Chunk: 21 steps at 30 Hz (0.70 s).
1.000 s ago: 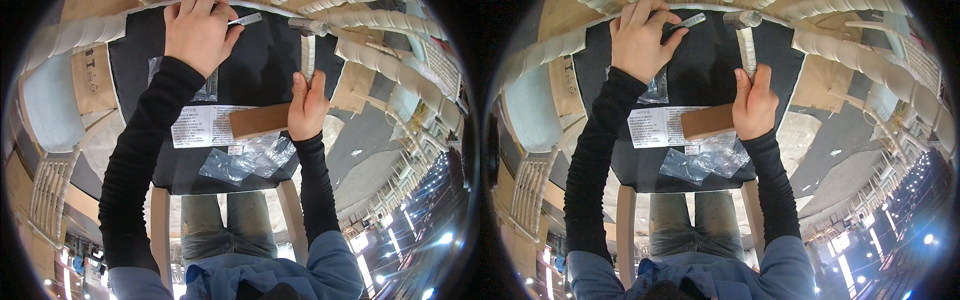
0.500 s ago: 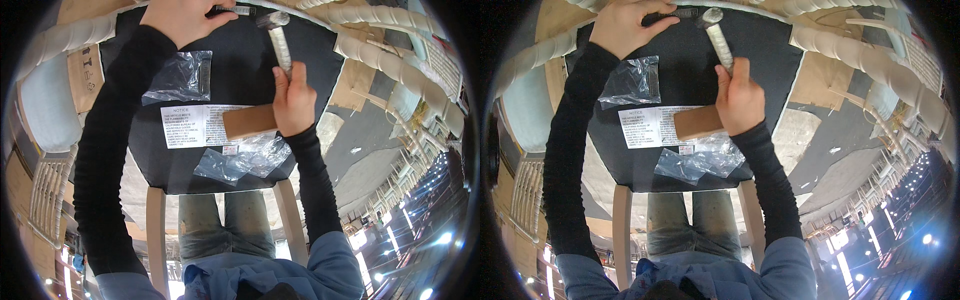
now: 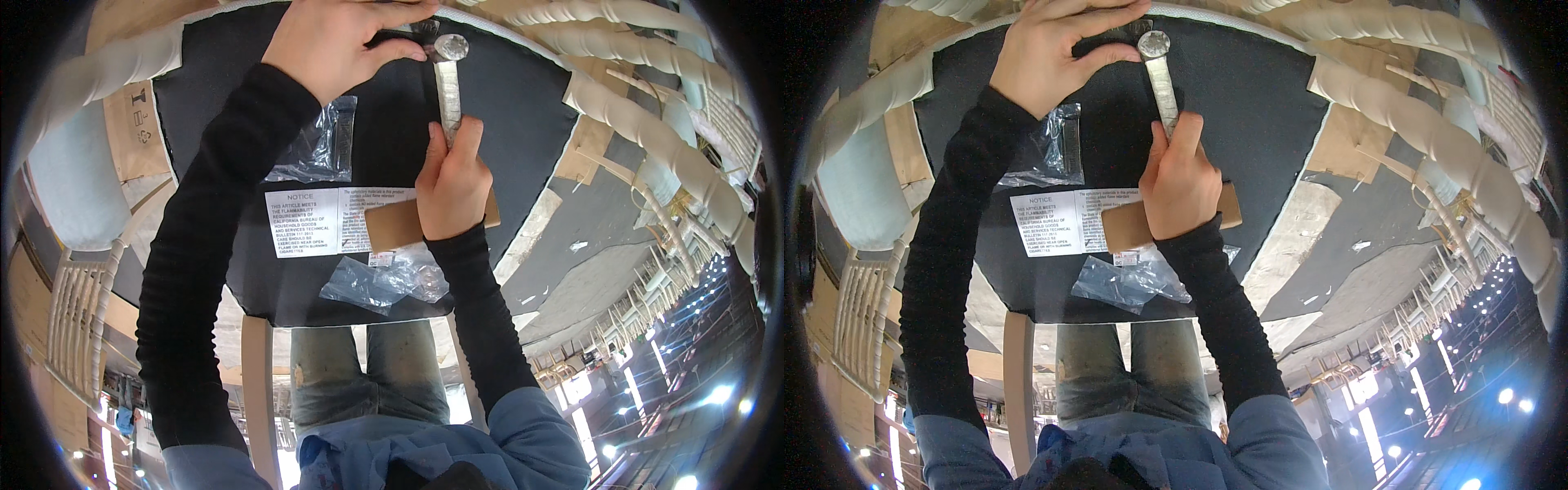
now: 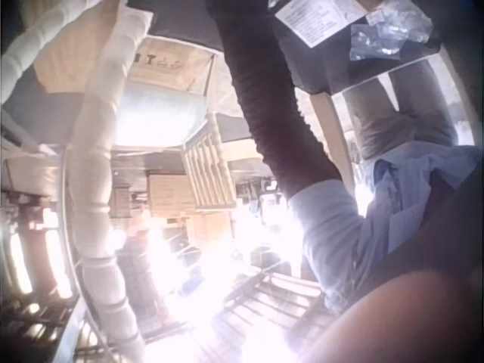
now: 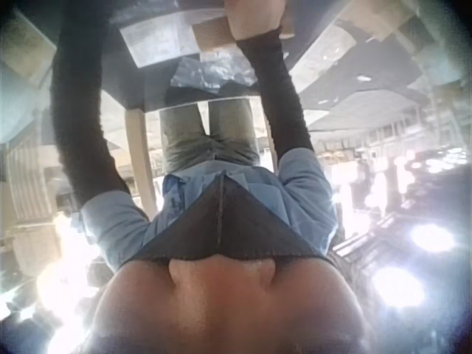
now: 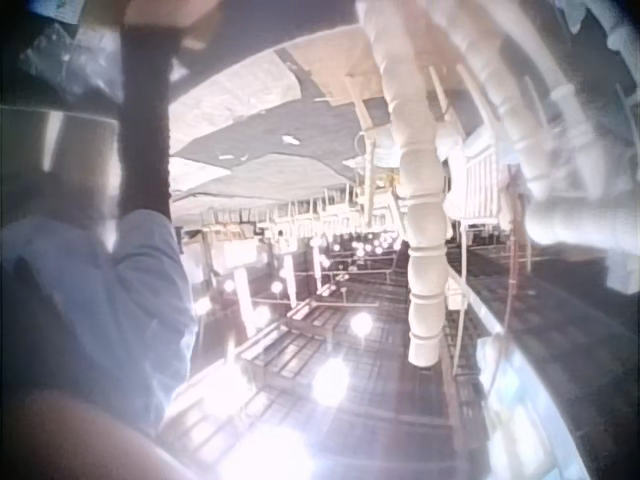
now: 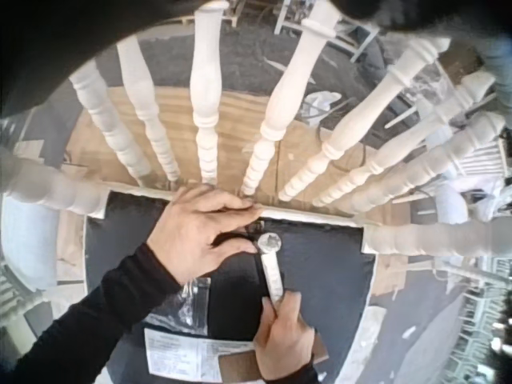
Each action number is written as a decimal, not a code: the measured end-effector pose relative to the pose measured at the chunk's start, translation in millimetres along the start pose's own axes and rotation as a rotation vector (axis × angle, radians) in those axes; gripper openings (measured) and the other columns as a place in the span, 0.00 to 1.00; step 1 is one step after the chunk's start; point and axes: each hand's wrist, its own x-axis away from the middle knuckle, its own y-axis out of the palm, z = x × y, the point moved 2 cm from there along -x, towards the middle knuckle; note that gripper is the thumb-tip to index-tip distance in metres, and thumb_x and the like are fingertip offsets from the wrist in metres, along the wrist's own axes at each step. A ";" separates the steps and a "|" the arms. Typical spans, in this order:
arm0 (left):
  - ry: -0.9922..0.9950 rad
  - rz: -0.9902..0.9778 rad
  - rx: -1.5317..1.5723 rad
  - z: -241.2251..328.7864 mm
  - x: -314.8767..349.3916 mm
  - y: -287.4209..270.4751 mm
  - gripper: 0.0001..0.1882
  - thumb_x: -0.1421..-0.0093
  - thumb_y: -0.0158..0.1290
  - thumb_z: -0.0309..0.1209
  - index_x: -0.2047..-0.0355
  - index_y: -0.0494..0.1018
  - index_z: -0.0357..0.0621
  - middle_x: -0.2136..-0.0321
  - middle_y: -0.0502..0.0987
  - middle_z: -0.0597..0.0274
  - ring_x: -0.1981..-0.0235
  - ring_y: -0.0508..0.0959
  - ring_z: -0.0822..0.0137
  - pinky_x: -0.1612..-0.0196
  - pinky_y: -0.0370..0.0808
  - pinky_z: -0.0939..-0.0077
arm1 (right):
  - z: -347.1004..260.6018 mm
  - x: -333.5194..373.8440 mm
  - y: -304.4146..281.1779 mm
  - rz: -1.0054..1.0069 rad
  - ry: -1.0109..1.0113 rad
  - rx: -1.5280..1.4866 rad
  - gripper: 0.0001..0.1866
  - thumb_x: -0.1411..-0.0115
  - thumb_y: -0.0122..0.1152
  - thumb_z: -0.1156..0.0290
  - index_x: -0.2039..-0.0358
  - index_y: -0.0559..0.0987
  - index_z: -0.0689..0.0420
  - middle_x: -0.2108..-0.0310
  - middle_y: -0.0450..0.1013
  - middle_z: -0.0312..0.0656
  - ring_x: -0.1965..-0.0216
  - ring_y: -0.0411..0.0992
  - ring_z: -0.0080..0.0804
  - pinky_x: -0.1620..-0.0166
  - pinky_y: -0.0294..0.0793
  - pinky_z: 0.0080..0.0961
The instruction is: The person assembles a white wooden chair by attaching the backrest to the seat frame. They use a hammer to tap a metal bracket into place on the underside of the seat, then position and secure the backrest. The person handles the chair, hammer, and bracket throughout the process.
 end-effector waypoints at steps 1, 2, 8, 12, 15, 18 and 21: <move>0.015 0.017 -0.007 -2.7 1.4 2.0 0.23 0.51 0.66 0.39 0.54 0.81 0.44 0.61 0.78 0.64 0.58 0.76 0.60 0.53 0.72 0.64 | -0.1 0.1 1.5 -0.006 0.008 -0.007 0.10 0.33 0.56 0.72 0.59 0.64 0.58 0.82 0.70 0.54 0.79 0.74 0.57 0.80 0.70 0.43; 0.030 0.033 -0.013 -5.5 3.9 4.7 0.23 0.50 0.66 0.39 0.54 0.81 0.45 0.61 0.78 0.65 0.58 0.76 0.60 0.54 0.72 0.64 | 0.0 0.0 3.3 -0.012 0.016 -0.014 0.10 0.33 0.56 0.72 0.59 0.64 0.58 0.82 0.70 0.54 0.79 0.74 0.57 0.80 0.70 0.43; 0.065 0.009 -0.110 -1.9 2.8 5.8 0.24 0.50 0.65 0.41 0.53 0.80 0.46 0.59 0.77 0.67 0.59 0.76 0.63 0.56 0.72 0.68 | 4.5 0.0 6.8 0.007 -0.013 0.040 0.11 0.34 0.57 0.71 0.58 0.65 0.59 0.81 0.72 0.51 0.81 0.76 0.50 0.82 0.71 0.37; 0.066 0.018 -0.148 -1.5 3.8 3.6 0.25 0.50 0.65 0.40 0.53 0.80 0.45 0.58 0.77 0.66 0.60 0.76 0.63 0.56 0.73 0.68 | 6.1 0.9 9.7 0.038 -0.050 0.048 0.12 0.34 0.58 0.70 0.58 0.65 0.60 0.81 0.73 0.50 0.83 0.76 0.46 0.83 0.72 0.33; 0.061 0.004 -0.162 0.1 2.3 1.9 0.25 0.51 0.65 0.40 0.53 0.80 0.45 0.57 0.78 0.66 0.60 0.76 0.64 0.55 0.73 0.69 | 5.1 0.0 9.7 0.030 -0.042 0.058 0.12 0.34 0.58 0.70 0.58 0.65 0.60 0.81 0.72 0.50 0.83 0.76 0.46 0.83 0.73 0.33; 0.098 0.034 -0.128 -9.1 4.2 7.2 0.24 0.51 0.65 0.39 0.53 0.80 0.45 0.57 0.79 0.65 0.60 0.77 0.64 0.54 0.74 0.69 | 4.3 0.6 7.9 0.024 -0.052 0.036 0.12 0.35 0.58 0.72 0.58 0.65 0.61 0.81 0.72 0.49 0.83 0.76 0.46 0.83 0.72 0.33; 0.105 0.040 -0.074 -13.4 5.8 10.4 0.22 0.49 0.65 0.37 0.54 0.80 0.44 0.57 0.80 0.64 0.60 0.79 0.63 0.54 0.75 0.68 | 2.7 1.4 1.0 0.010 -0.069 0.009 0.12 0.35 0.58 0.72 0.58 0.65 0.61 0.81 0.72 0.50 0.83 0.76 0.47 0.82 0.73 0.33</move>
